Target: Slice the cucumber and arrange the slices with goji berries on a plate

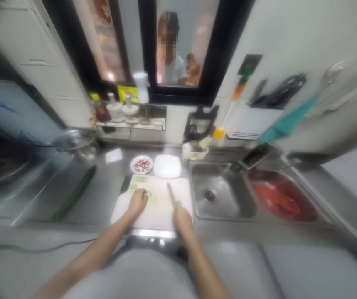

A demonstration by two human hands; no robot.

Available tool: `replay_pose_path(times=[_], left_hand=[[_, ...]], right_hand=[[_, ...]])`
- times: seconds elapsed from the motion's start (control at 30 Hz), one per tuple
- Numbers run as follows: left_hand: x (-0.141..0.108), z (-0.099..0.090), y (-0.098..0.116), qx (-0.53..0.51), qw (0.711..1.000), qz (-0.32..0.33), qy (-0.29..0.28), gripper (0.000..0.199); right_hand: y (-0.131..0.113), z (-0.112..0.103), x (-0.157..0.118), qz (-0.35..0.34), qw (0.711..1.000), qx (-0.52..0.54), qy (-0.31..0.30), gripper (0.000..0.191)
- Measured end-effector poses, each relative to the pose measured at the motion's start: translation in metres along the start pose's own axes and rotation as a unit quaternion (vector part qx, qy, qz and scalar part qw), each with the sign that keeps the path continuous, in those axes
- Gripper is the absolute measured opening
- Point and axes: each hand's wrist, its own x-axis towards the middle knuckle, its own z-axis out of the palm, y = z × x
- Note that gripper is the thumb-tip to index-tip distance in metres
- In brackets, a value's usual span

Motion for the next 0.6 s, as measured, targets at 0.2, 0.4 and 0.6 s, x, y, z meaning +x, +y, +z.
replay_pose_path(times=[0.2,0.4,0.6], left_hand=[[0.014,0.003,0.000,0.000,0.999,-0.049,-0.011,0.013],[0.021,0.001,0.001,-0.018,0.997,-0.062,-0.031,0.003],[0.024,-0.004,0.000,-0.053,0.993,-0.101,-0.039,0.008]], right_hand=[[-0.008,0.000,-0.002,-0.014,1.000,-0.010,-0.015,0.031],[-0.013,-0.002,-0.004,-0.008,0.999,-0.025,-0.030,0.030],[-0.013,0.000,-0.005,-0.013,0.999,-0.028,-0.027,0.030]])
